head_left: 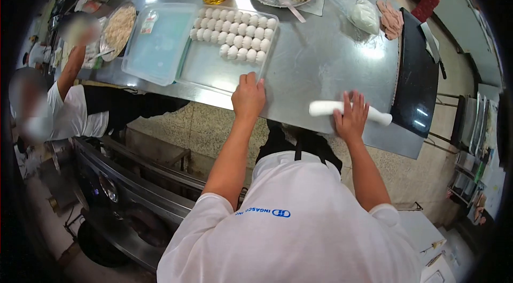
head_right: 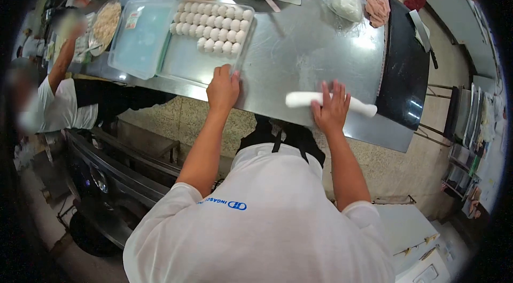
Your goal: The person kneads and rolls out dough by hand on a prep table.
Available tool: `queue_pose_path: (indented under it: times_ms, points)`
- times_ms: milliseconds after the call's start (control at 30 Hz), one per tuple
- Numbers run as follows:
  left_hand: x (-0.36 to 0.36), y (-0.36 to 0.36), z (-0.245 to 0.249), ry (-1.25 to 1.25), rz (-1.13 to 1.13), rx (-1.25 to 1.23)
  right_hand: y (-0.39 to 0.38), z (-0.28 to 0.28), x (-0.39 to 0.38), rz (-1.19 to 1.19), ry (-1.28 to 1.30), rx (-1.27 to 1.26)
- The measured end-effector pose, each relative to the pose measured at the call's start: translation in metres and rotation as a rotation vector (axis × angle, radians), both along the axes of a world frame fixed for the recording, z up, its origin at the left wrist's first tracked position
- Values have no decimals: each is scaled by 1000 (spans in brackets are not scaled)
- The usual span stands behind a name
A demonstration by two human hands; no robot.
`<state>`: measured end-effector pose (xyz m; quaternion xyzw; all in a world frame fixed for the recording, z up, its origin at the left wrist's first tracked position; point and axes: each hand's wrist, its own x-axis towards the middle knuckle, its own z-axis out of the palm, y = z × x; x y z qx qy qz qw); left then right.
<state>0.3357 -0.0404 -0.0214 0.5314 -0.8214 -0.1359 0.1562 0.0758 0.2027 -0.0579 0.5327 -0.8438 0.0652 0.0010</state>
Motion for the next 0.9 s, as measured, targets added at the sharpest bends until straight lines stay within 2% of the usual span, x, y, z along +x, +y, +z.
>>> queue_pose_path:
  times_ms: [67,167,233,300,367,400,467,533,600,667,733,900]
  points:
    - [-5,-3,2,222,-54,-270,-52,5,-30,-69,-18,157]
    - [-50,2,33,272,-360,-20,-107,-5,-67,-191,-65,55]
    - [-105,13,39,448,-593,-23,-119,-4,-76,-207,-26,19]
    - [-152,29,38,519,-818,26,-96,-12,-63,-179,50,29]
    - [-179,68,3,484,-799,-93,-58,-30,-43,-142,131,49]
    - [-186,80,-18,469,-792,-157,-35,-21,-24,-144,27,68]
    - [-162,126,-31,186,-819,31,15,3,16,-149,-120,60]
    - [-125,164,-38,206,-856,77,63,19,35,-122,-164,59]
    - [-114,170,-40,167,-840,65,93,27,34,-65,-178,102]
    - [-124,165,-42,67,-764,61,93,14,12,-50,-150,105]
    - [-166,130,-31,-86,-616,53,73,2,-28,-33,-96,61]
    - [-239,42,-42,-159,-377,83,-41,0,-159,-15,-41,-33]
